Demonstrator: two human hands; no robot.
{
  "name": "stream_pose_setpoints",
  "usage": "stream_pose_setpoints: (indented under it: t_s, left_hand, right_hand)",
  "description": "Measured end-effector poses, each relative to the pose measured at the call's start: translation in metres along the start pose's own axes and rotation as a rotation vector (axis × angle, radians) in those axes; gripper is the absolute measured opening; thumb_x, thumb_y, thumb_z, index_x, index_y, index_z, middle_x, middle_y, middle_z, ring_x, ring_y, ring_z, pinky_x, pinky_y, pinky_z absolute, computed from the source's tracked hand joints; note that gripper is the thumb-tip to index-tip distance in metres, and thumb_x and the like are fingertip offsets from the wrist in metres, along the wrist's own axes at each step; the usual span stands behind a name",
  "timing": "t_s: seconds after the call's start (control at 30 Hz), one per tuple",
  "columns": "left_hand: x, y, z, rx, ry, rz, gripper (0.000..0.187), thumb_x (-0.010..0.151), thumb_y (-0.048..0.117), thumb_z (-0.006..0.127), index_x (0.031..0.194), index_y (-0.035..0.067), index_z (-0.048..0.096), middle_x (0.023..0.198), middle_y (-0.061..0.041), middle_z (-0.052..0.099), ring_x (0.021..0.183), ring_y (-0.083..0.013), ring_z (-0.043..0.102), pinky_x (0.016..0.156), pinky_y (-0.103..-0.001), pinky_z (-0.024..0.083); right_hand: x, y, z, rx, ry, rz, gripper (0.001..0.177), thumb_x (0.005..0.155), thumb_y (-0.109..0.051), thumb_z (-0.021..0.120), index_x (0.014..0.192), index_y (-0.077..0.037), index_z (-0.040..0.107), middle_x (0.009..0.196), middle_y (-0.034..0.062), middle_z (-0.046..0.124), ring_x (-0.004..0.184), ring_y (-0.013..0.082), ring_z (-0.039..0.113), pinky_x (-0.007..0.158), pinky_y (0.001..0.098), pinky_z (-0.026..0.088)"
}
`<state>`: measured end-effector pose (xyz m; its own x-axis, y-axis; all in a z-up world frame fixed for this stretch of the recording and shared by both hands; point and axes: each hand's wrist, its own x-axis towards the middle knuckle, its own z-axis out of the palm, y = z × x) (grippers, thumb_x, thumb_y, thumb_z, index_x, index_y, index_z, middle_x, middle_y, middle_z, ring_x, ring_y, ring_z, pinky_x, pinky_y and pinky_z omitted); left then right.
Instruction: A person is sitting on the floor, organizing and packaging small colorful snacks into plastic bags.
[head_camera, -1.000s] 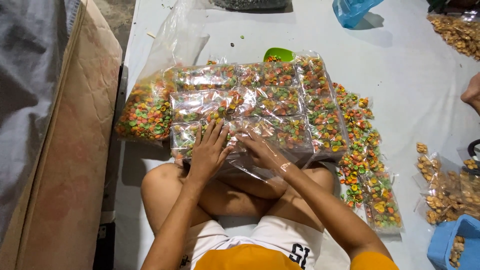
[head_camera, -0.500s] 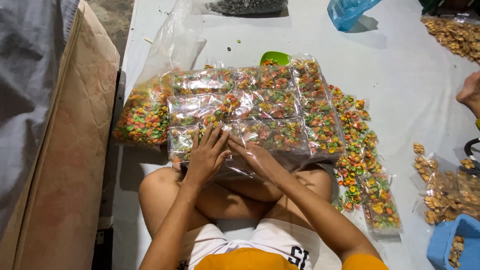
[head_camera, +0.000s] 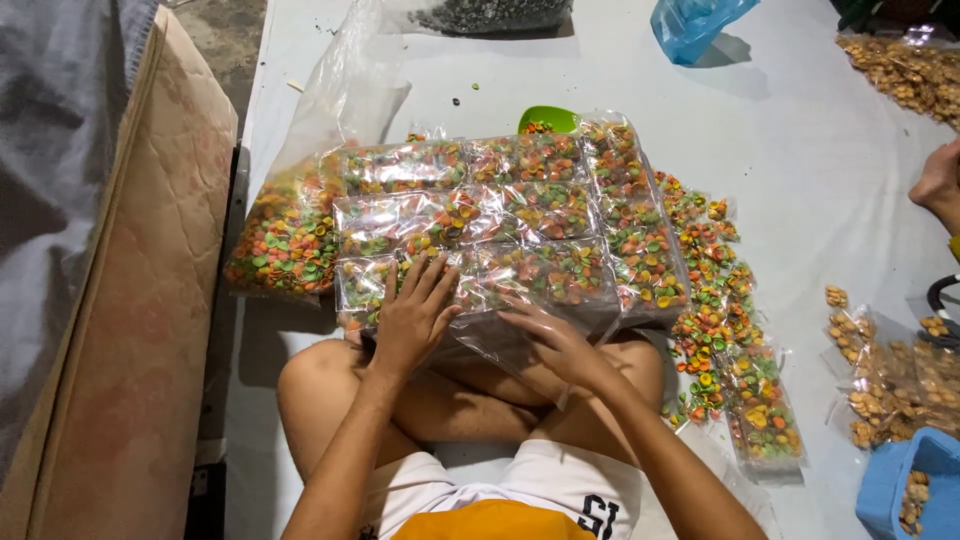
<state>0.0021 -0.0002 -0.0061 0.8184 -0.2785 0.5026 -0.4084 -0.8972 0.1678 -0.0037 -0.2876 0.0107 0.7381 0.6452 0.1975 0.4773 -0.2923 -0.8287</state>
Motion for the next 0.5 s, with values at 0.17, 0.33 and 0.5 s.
stream_pose_setpoints:
  t_s: [0.17,0.33,0.5]
  left_hand:
    - [0.0,0.003,-0.003,0.004,-0.014,-0.004,0.059,0.107,0.059,0.033,0.15,0.023,0.052,0.157,-0.004,0.048,0.152,-0.0276,0.034,0.126,-0.055,0.012]
    - [0.002,0.005,-0.003,0.004,-0.026,-0.015,0.059,0.107,0.058,0.036,0.148,0.021,0.054,0.157,-0.006,0.049,0.152,-0.0297,0.034,0.125,-0.057,0.011]
    - [0.001,0.003,-0.01,-0.053,-0.095,0.01,0.059,0.103,0.05,0.044,0.155,0.023,0.044,0.164,-0.004,0.037,0.155,-0.0301,0.024,0.127,-0.06,0.004]
  right_hand:
    - [-0.068,-0.009,-0.007,0.17,0.189,0.286,0.037,0.099,-0.005,0.053,0.133,-0.004,0.069,0.13,0.0203,0.07,0.11,0.0314,0.067,0.098,0.0486,0.053]
    - [-0.112,0.001,-0.004,0.276,0.442,0.521,0.037,0.102,-0.011,0.052,0.132,-0.013,0.073,0.065,0.0108,0.076,0.063,0.0168,0.069,0.07,0.0328,0.06]
    - [-0.138,0.025,0.027,0.237,0.61,0.616,0.027,0.099,-0.004,0.054,0.117,-0.002,0.074,0.089,0.0097,0.078,0.066,0.0123,0.063,0.06,0.0242,0.056]
